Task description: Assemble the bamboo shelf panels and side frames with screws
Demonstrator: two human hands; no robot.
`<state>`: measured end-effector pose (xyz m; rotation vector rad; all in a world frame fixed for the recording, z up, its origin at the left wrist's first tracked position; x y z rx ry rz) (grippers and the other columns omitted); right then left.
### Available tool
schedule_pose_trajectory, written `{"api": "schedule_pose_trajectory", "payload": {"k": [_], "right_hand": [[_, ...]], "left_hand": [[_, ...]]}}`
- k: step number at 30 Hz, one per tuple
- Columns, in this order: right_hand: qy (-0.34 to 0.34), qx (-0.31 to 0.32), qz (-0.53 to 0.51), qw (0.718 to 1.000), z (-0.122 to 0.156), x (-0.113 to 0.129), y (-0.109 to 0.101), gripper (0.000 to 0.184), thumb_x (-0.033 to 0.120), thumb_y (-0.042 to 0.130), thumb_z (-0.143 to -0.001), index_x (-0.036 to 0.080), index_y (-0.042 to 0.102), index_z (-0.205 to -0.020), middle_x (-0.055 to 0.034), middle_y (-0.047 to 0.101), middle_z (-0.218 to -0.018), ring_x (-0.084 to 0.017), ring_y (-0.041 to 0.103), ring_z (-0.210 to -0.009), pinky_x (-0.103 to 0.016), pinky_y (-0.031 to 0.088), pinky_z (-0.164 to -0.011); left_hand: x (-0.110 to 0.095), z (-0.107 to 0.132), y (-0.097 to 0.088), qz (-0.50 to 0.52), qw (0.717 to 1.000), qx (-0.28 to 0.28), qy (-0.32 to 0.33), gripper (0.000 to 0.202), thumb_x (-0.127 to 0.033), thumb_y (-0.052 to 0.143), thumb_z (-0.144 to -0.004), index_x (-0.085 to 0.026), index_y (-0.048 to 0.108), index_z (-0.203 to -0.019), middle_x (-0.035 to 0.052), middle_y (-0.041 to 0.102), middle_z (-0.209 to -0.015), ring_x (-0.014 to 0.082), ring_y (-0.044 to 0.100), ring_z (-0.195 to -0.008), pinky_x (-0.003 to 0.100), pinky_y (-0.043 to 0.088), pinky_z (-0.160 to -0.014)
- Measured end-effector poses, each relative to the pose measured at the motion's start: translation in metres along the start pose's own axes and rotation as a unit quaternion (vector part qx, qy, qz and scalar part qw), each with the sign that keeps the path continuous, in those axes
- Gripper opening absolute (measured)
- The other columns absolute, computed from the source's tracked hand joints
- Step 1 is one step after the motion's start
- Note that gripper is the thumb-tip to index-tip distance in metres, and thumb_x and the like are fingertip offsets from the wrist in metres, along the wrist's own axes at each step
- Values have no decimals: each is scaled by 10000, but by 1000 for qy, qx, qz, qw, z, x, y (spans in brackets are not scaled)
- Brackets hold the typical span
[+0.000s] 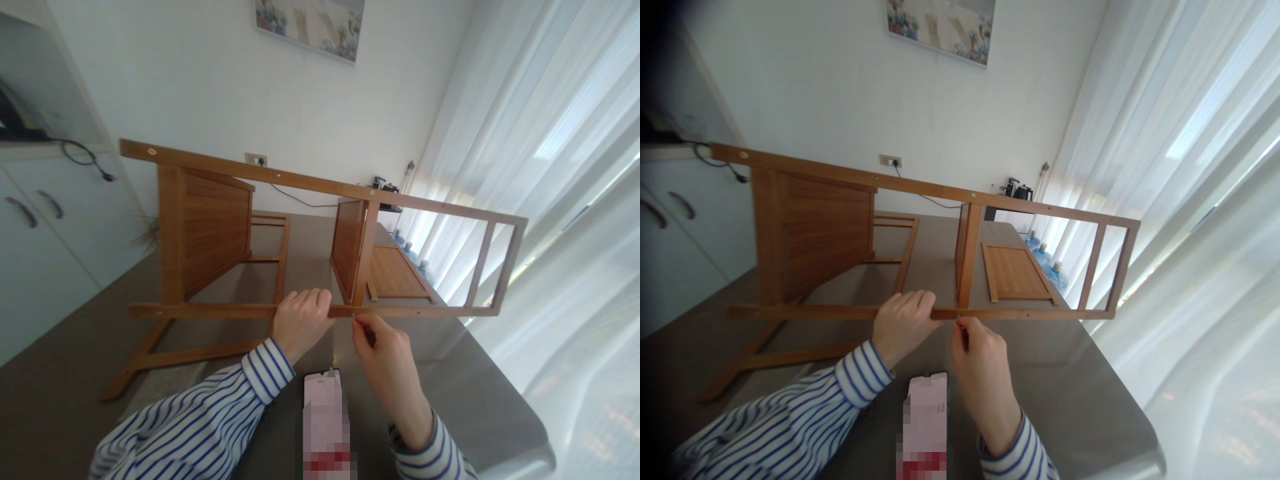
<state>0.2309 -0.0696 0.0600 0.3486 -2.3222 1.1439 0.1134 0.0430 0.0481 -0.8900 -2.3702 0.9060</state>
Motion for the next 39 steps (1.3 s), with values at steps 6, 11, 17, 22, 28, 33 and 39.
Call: {"api": "schedule_pose_trajectory", "payload": {"k": [6, 11, 17, 22, 28, 33, 39], "right_hand": [[49, 33, -110, 992, 7, -6, 10, 199, 281, 485, -892, 194, 663, -903, -17, 689, -686, -129, 632, -539, -205, 472, -516], [38, 102, -240, 965, 13, -14, 6, 287, 311, 491, -902, 174, 624, -1117, -87, 712, -959, -176, 684, -810, -270, 551, -691], [9, 138, -256, 957, 15, -25, -2, 375, 325, 481, -919, 212, 543, -1271, -89, 672, -1120, -184, 668, -903, -337, 554, -787], [-20, 94, -211, 973, 9, -25, -2, 276, 333, 564, -878, 212, 660, -1106, -65, 697, -1007, -180, 657, -868, -293, 541, -748], [-80, 15, -156, 984, 10, -22, 8, 203, 322, 586, -871, 183, 661, -998, -50, 681, -856, -148, 624, -744, -263, 513, -681], [-174, -38, -55, 982, 8, -18, 11, 186, 292, 476, -929, 178, 623, -948, -51, 659, -786, -150, 611, -709, -272, 497, -651], [-152, -102, -32, 983, 12, -20, 15, 187, 245, 426, -933, 164, 559, -1036, -59, 675, -798, -152, 644, -696, -265, 513, -642]], "left_hand": [[0, 0, -1, 0, 1000, 5, 0, 383, -517, 456, -867, -177, 537, -709, 58, 597, -646, 228, 577, -634, 341, 327, -599], [0, 0, -1, 10, 1000, 8, -1, 359, -491, 477, -865, -174, 546, -712, 70, 610, -654, 225, 575, -639, 342, 323, -603], [0, 0, -1, 8, 1000, 9, -9, 348, -487, 485, -861, -179, 539, -709, 66, 605, -655, 228, 577, -640, 343, 320, -600], [0, -1, -2, 14, 1000, 5, -5, 321, -462, 511, -852, -179, 539, -702, 63, 605, -648, 227, 574, -634, 347, 318, -599], [0, 0, -2, 16, 1000, 12, -5, 291, -434, 519, -850, -177, 548, -717, 61, 605, -652, 230, 574, -639, 346, 319, -602], [0, 0, -2, 14, 1000, 20, -8, 287, -439, 529, -843, -179, 553, -724, 72, 614, -660, 233, 578, -650, 342, 321, -597], [0, 0, -2, 7, 1000, 20, -8, 305, -449, 500, -861, -179, 536, -724, 66, 618, -665, 227, 587, -653, 344, 321, -612]]}}
Point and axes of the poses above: each hand's wrist, its own z-axis away from the middle knuckle, its own y-axis out of the palm, x = y × z, the point moved 2 cm from there along -z, towards the middle knuckle
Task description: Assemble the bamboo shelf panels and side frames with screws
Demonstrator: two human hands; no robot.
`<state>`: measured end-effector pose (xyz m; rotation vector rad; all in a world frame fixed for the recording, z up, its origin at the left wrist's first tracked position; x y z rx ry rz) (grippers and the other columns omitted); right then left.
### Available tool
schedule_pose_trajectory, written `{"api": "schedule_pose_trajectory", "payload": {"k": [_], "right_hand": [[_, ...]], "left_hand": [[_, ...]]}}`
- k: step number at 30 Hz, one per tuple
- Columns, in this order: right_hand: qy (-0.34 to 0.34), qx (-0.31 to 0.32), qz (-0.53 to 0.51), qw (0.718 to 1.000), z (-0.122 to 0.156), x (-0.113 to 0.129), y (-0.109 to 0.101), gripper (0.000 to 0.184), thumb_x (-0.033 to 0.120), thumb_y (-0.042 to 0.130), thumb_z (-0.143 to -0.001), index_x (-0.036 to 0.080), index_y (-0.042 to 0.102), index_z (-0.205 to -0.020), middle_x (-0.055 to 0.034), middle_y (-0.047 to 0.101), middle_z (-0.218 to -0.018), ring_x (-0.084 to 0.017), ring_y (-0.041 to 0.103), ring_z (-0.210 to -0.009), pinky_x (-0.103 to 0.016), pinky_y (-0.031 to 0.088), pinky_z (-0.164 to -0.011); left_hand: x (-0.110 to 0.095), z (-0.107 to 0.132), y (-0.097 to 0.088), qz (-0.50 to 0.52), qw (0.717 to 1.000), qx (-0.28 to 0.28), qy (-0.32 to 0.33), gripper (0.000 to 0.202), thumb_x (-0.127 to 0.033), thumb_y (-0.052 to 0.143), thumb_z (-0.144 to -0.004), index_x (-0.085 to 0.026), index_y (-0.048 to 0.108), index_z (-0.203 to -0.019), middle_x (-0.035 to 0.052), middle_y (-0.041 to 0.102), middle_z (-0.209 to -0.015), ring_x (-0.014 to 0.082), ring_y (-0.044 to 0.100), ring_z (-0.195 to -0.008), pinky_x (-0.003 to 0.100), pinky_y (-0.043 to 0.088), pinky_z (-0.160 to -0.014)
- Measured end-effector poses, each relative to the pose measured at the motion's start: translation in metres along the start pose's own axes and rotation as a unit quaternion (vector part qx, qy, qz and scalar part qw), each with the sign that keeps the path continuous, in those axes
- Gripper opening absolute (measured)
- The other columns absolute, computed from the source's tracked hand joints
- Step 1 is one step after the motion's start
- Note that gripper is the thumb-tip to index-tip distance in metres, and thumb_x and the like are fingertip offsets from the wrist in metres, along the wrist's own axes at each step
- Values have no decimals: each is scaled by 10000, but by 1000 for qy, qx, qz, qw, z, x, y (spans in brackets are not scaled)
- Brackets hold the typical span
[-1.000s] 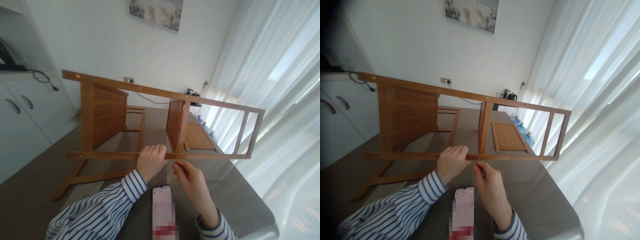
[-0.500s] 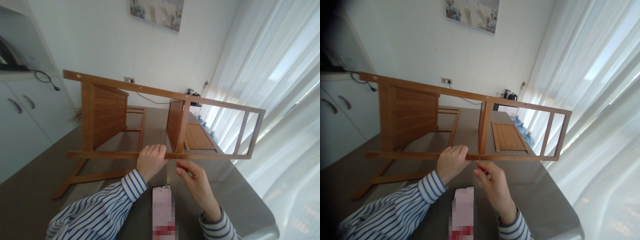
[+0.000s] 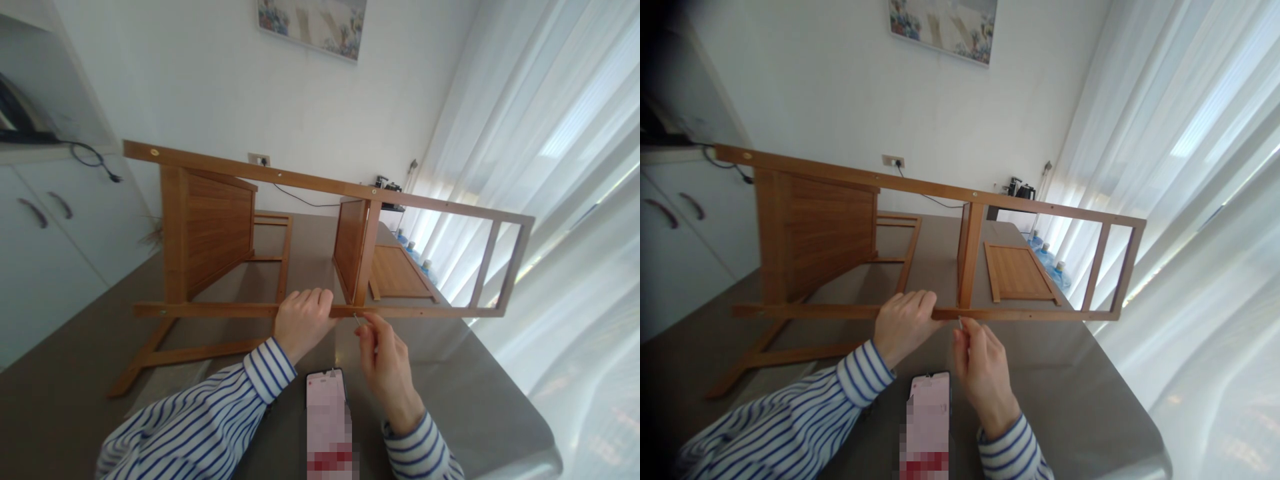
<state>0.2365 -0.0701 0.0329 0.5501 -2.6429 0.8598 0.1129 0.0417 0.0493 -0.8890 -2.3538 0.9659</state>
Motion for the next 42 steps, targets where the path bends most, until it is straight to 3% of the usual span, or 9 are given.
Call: {"api": "schedule_pose_trajectory", "payload": {"k": [5, 11, 14, 20, 24, 29, 32, 36, 42], "right_hand": [[166, -10, -120, 979, 5, -1, 4, 229, 295, 376, -950, 173, 527, -1072, -27, 654, -723, -128, 613, -610, -248, 499, -591], [314, 6, -359, 879, 11, -3, 7, 290, 424, 447, -919, 167, 553, -999, 11, 587, -630, -89, 496, -471, -190, 397, -415], [296, 38, -372, 879, 14, -6, 4, 280, 413, 520, -886, 161, 599, -977, -31, 654, -721, -105, 552, -536, -212, 444, -460], [111, 91, -142, 979, 10, -10, -15, 199, 270, 485, -920, 189, 621, -1040, -60, 693, -859, -150, 634, -726, -286, 516, -679], [3, 100, -39, 994, 9, -3, -19, 270, 173, 425, -923, 178, 557, -1159, -76, 688, -877, -176, 645, -797, -313, 514, -720], [160, 61, -158, 973, 12, 10, -3, 217, 212, 406, -920, 197, 540, -1089, -42, 695, -817, -139, 640, -639, -264, 509, -600], [295, 25, -317, 901, 12, 16, 7, 173, 294, 424, -920, 187, 533, -1002, -54, 702, -799, -121, 617, -558, -221, 461, -475], [352, 15, -421, 836, 10, 18, 11, 212, 352, 489, -895, 168, 558, -973, -92, 707, -862, -134, 632, -625, -214, 452, -468], [266, 104, -367, 885, 15, 9, 1, 281, 337, 474, -923, 205, 555, -1157, -105, 652, -1126, -149, 644, -798, -256, 520, -608]], "left_hand": [[0, 0, -1, -6, 1000, -10, 1, 320, -462, 500, -858, -180, 533, -712, 54, 612, -650, 228, 587, -637, 350, 321, -602], [0, -1, -1, -8, 1000, -21, 4, 339, -484, 507, -848, -180, 540, -700, 56, 609, -637, 225, 586, -627, 345, 324, -598], [1, -1, -1, -9, 1000, -20, 5, 348, -497, 505, -846, -180, 541, -705, 55, 606, -642, 226, 585, -632, 346, 329, -601], [1, -1, -2, -7, 1000, -22, 8, 382, -527, 502, -838, -175, 544, -697, 59, 604, -636, 226, 579, -625, 343, 327, -595], [0, 0, 0, -6, 1000, -18, 6, 403, -550, 492, -836, -175, 542, -698, 59, 605, -642, 225, 581, -633, 339, 326, -599], [0, 0, 0, -4, 1000, -27, 7, 418, -560, 476, -841, -175, 540, -693, 55, 596, -630, 221, 575, -621, 337, 324, -594], [0, 0, 0, -6, 1000, -29, 8, 427, -569, 469, -841, -176, 538, -689, 57, 597, -633, 223, 573, -618, 340, 323, -591], [1, 0, -1, -3, 1000, -26, 6, 439, -581, 457, -842, -176, 536, -691, 59, 601, -637, 225, 574, -623, 340, 320, -590], [1, 0, -2, 1, 1000, -23, 9, 445, -589, 457, -838, -174, 535, -699, 58, 599, -638, 220, 578, -625, 335, 321, -591]]}}
Point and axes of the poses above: each hand's wrist, its own z-axis away from the middle knuckle, its own y-axis out of the palm, x = y × z, the point moved 2 cm from there along -z, towards the middle knuckle
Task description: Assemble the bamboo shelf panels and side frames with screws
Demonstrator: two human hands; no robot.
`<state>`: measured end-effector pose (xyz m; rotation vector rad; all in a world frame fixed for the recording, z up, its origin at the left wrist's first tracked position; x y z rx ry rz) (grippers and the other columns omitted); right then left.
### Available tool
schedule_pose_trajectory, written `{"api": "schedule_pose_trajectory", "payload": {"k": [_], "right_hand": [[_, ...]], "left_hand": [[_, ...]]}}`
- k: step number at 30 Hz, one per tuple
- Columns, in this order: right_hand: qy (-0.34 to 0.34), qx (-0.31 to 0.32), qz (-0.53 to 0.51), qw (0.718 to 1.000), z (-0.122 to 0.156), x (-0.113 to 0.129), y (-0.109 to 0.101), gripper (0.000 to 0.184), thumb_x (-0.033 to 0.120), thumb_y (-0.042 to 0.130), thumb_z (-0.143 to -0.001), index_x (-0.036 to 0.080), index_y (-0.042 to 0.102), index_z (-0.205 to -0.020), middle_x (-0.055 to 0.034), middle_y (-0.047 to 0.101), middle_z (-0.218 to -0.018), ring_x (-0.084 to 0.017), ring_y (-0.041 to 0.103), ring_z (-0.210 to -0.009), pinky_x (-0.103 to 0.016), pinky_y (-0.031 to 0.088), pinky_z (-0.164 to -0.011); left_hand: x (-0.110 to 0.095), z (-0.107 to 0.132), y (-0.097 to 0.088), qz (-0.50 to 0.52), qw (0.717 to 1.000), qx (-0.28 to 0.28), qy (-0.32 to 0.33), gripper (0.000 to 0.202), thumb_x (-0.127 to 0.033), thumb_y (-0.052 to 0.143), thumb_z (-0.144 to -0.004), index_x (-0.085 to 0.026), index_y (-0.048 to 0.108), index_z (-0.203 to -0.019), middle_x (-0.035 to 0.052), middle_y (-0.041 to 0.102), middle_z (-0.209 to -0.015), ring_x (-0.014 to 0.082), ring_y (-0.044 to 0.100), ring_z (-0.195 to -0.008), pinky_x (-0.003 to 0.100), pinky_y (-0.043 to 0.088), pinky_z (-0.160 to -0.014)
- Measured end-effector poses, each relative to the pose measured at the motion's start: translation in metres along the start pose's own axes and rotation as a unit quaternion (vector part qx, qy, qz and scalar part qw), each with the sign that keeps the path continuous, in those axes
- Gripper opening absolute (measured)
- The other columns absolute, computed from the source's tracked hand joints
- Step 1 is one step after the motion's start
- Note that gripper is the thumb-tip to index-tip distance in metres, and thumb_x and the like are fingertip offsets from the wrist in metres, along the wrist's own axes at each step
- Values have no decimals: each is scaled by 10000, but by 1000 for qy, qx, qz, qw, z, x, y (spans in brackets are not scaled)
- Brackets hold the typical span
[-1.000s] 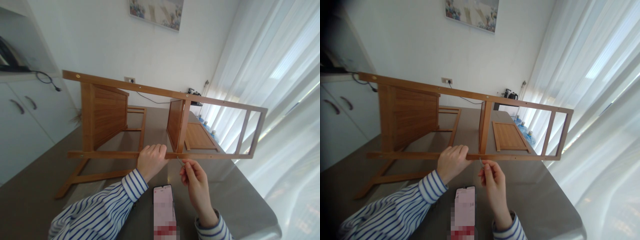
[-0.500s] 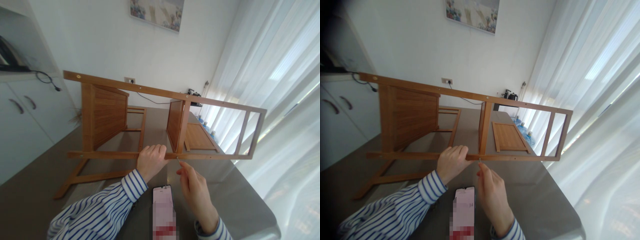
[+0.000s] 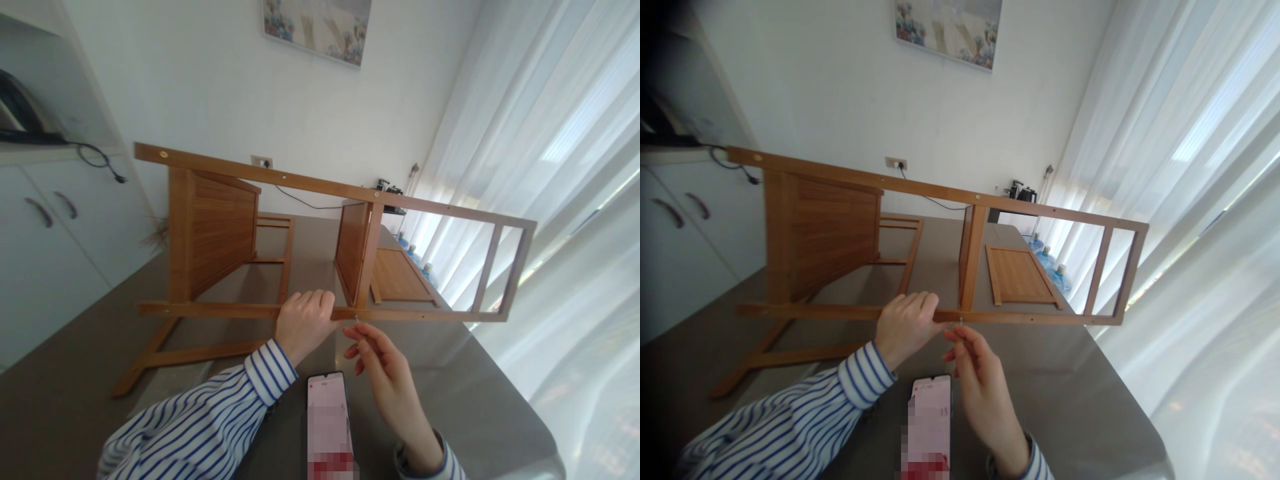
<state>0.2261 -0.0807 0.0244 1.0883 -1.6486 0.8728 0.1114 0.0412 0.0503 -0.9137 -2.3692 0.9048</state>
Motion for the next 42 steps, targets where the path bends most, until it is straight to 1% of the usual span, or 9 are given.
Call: {"api": "schedule_pose_trajectory", "payload": {"k": [5, 18, 21, 24, 28, 33, 35, 38, 42], "right_hand": [[-98, 35, 190, 976, -3, 4, -14, 257, 273, 517, -910, 234, 600, -1150, -61, 670, -1064, -162, 631, -890, -301, 510, -794], [-276, -34, 349, 895, -12, 7, -8, 114, 216, 490, -925, 186, 594, -962, -31, 648, -778, -141, 579, -682, -263, 462, -630], [-250, -87, 353, 898, -11, 6, -6, 145, 228, 451, -934, 187, 578, -877, -19, 633, -714, -129, 568, -603, -249, 444, -576], [-186, -124, 312, 923, -9, 2, -1, 181, 252, 419, -941, 196, 553, -833, -13, 645, -693, -121, 583, -581, -238, 448, -564], [-70, -158, 149, 974, -8, -1, 7, 164, 308, 371, -956, 190, 484, -966, -31, 683, -714, -125, 609, -575, -242, 480, -552], [-10, -128, -18, 992, -7, 1, 10, 214, 333, 341, -965, 184, 455, -1069, -43, 693, -758, -127, 612, -585, -251, 484, -539], [-32, -102, 7, 994, -5, 0, 5, 217, 329, 348, -965, 185, 491, -1041, -57, 689, -814, -129, 614, -621, -258, 492, -558], [-118, -89, 151, 977, -4, -1, -7, 191, 270, 403, -951, 197, 537, -1066, -59, 667, -870, -139, 613, -714, -278, 507, -638], [-282, -19, 351, 893, -4, 2, -21, 259, 130, 447, -918, 208, 547, -1143, -71, 652, -918, -173, 598, -827, -326, 502, -743]], "left_hand": [[1, 0, 1, -2, 1000, 3, 0, 422, -570, 477, -837, -174, 540, -706, 60, 599, -644, 221, 577, -636, 334, 322, -597], [1, 0, 2, 6, 1000, 6, -6, 431, -577, 461, -840, -175, 537, -703, 59, 601, -648, 219, 574, -635, 333, 305, -598], [1, 0, 1, -2, 1000, 4, -4, 438, -582, 450, -843, -177, 536, -702, 54, 600, -641, 218, 573, -626, 338, 307, -595], [0, 0, 1, -10, 1000, 2, -4, 445, -587, 440, -846, -179, 536, -697, 53, 599, -635, 216, 573, -621, 343, 311, -594], [0, 0, 1, -8, 1000, 3, -5, 449, -593, 438, -844, -180, 539, -696, 60, 603, -638, 216, 572, -625, 341, 310, -593], [0, 1, 2, -3, 1000, 7, -8, 436, -588, 462, -835, -178, 545, -712, 68, 609, -647, 224, 575, -634, 340, 310, -592], [0, 1, 2, -3, 1000, 9, -8, 430, -587, 475, -829, -178, 544, -713, 67, 610, -650, 224, 578, -638, 340, 314, -595], [0, 0, 0, -5, 1000, 8, -8, 434, -588, 469, -831, -178, 538, -705, 62, 606, -645, 223, 580, -634, 342, 320, -599], [0, 0, -1, -5, 1000, 3, -8, 446, -599, 463, -828, -177, 532, -698, 55, 599, -638, 225, 584, -636, 343, 324, -597]]}}
Point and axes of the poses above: each hand's wrist, its own z-axis away from the middle knuckle, its own y-axis out of the palm, x = y × z, the point moved 2 cm from there along -z, towards the middle knuckle
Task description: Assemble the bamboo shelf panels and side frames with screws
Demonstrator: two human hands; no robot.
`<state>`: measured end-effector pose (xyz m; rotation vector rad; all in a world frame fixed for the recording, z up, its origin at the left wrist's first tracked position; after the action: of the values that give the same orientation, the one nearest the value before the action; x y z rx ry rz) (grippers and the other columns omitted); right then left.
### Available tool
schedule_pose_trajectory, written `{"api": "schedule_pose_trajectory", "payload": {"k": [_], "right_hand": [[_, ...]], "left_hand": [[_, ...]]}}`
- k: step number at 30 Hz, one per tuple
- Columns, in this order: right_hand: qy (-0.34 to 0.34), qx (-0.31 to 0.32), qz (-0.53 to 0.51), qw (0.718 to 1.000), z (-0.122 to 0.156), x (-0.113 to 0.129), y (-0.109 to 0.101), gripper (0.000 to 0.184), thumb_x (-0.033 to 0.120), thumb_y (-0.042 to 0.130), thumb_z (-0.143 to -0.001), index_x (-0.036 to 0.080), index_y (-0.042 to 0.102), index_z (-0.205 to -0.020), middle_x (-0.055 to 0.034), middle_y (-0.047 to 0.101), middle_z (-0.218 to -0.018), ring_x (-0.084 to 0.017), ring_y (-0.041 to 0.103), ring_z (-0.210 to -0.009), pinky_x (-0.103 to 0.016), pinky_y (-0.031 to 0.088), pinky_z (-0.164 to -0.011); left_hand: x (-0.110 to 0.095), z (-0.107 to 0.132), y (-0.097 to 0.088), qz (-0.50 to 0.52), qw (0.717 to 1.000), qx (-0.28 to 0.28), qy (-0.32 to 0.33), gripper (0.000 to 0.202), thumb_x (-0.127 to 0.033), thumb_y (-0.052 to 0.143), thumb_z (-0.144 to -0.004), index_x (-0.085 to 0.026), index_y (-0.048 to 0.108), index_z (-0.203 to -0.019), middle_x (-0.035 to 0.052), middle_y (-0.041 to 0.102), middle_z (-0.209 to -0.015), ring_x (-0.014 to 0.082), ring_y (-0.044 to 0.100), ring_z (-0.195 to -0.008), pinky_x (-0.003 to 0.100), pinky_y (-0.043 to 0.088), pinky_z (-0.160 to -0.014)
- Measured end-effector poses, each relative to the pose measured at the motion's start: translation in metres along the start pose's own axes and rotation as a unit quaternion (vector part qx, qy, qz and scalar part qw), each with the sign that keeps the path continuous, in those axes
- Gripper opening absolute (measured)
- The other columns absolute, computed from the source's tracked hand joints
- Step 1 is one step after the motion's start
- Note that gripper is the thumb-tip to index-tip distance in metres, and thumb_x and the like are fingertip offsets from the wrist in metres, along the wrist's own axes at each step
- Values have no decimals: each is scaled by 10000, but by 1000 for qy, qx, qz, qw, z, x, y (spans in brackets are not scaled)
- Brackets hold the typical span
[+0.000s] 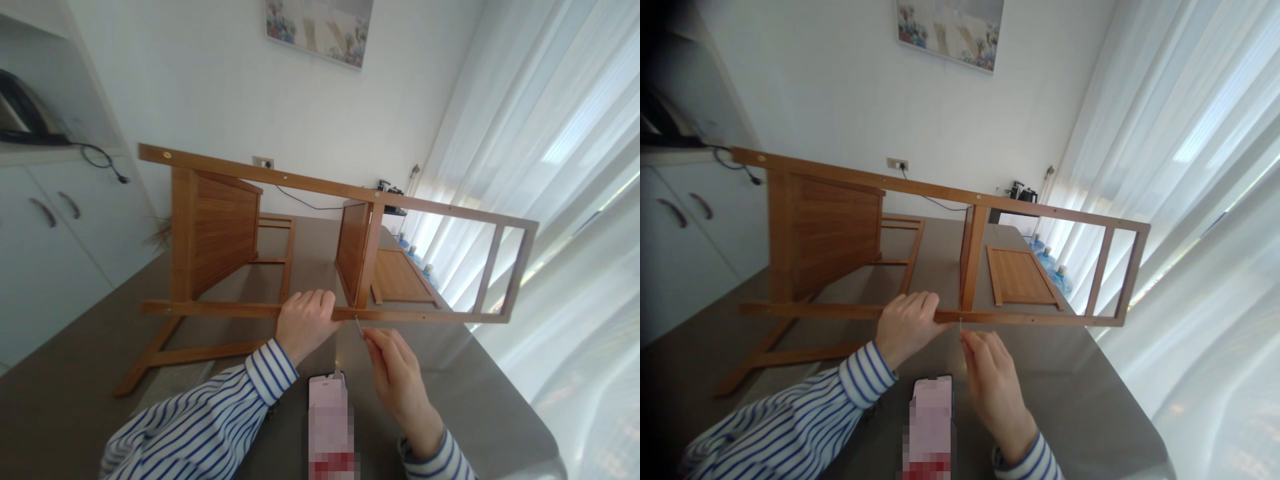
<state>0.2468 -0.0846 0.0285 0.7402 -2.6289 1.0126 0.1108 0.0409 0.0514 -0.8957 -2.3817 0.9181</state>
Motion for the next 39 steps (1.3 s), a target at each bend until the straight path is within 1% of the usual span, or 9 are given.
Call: {"api": "schedule_pose_trajectory", "payload": {"k": [4, 8, 13, 17, 21, 25, 30, 35, 39], "right_hand": [[-117, 72, 115, 984, -6, -1, -12, 374, 93, 453, -902, 196, 496, -1259, -103, 659, -1035, -202, 601, -834, -361, 500, -736], [-121, 96, 168, 974, -12, 7, -16, 350, 115, 452, -897, 179, 529, -1233, -102, 685, -915, -195, 602, -709, -347, 486, -642], [55, 25, 18, 998, -9, 18, 1, 271, 161, 417, -901, 172, 555, -1134, -66, 683, -781, -176, 636, -688, -303, 512, -629], [240, 0, -207, 948, -5, 22, 19, 208, 265, 402, -930, 180, 573, -1011, -69, 708, -836, -146, 651, -641, -252, 522, -558], [273, 1, -311, 910, -3, 19, 23, 256, 348, 432, -932, 174, 564, -1063, -106, 698, -990, -168, 674, -743, -255, 534, -556], [217, 54, -240, 945, -2, 13, 11, 291, 324, 461, -930, 200, 542, -1181, -101, 674, -1079, -185, 667, -875, -307, 557, -711], [36, 71, -27, 996, -15, 11, -8, 214, 260, 502, -917, 226, 618, -1094, -75, 679, -966, -195, 637, -878, -342, 535, -772], [-96, 69, 112, 987, -29, 13, -13, 180, 213, 513, -907, 202, 627, -1045, -99, 658, -969, -210, 617, -859, -364, 532, -759], [-130, 61, 139, 980, -29, 14, -9, 156, 147, 496, -896, 188, 592, -1012, -97, 657, -915, -210, 605, -811, -364, 522, -721]], "left_hand": [[1, 0, 1, 7, 1000, -2, 1, 442, -593, 475, -825, -176, 532, -693, 56, 598, -636, 222, 583, -635, 336, 321, -593], [1, 0, 1, 12, 1000, 0, 2, 441, -593, 483, -820, -173, 537, -699, 62, 602, -644, 225, 583, -639, 334, 320, -593], [0, 1, 3, 12, 1000, 2, -1, 443, -589, 459, -835, -175, 538, -696, 66, 600, -640, 226, 575, -623, 339, 313, -588], [1, 1, 3, 15, 1000, 1, -4, 429, -582, 479, -827, -176, 542, -704, 72, 604, -649, 231, 574, -634, 340, 311, -587], [1, 0, 0, 12, 1000, 4, 0, 446, -594, 466, -828, -173, 541, -702, 67, 598, -640, 231, 576, -629, 340, 318, -584], [1, -1, -1, 13, 1000, 4, 3, 456, -604, 466, -824, -172, 537, -695, 64, 593, -631, 230, 581, -627, 338, 318, -583], [1, -1, 0, 18, 1000, -1, -2, 442, -579, 445, -848, -179, 536, -683, 72, 601, -638, 219, 576, -624, 334, 314, -582], [0, 0, 1, 5, 1000, 2, -4, 430, -575, 451, -847, -182, 534, -694, 67, 602, -639, 218, 577, -634, 335, 317, -598], [1, 0, 0, 2, 1000, 3, 0, 425, -573, 446, -850, -182, 527, -705, 61, 601, -647, 220, 580, -643, 340, 316, -605]]}}
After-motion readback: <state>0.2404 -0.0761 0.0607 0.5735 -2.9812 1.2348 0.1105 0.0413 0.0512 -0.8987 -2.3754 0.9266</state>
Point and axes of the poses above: each hand's wrist, its own z-axis away from the middle knuckle, its own y-axis out of the palm, x = y × z, the point moved 2 cm from there along -z, towards the middle knuckle
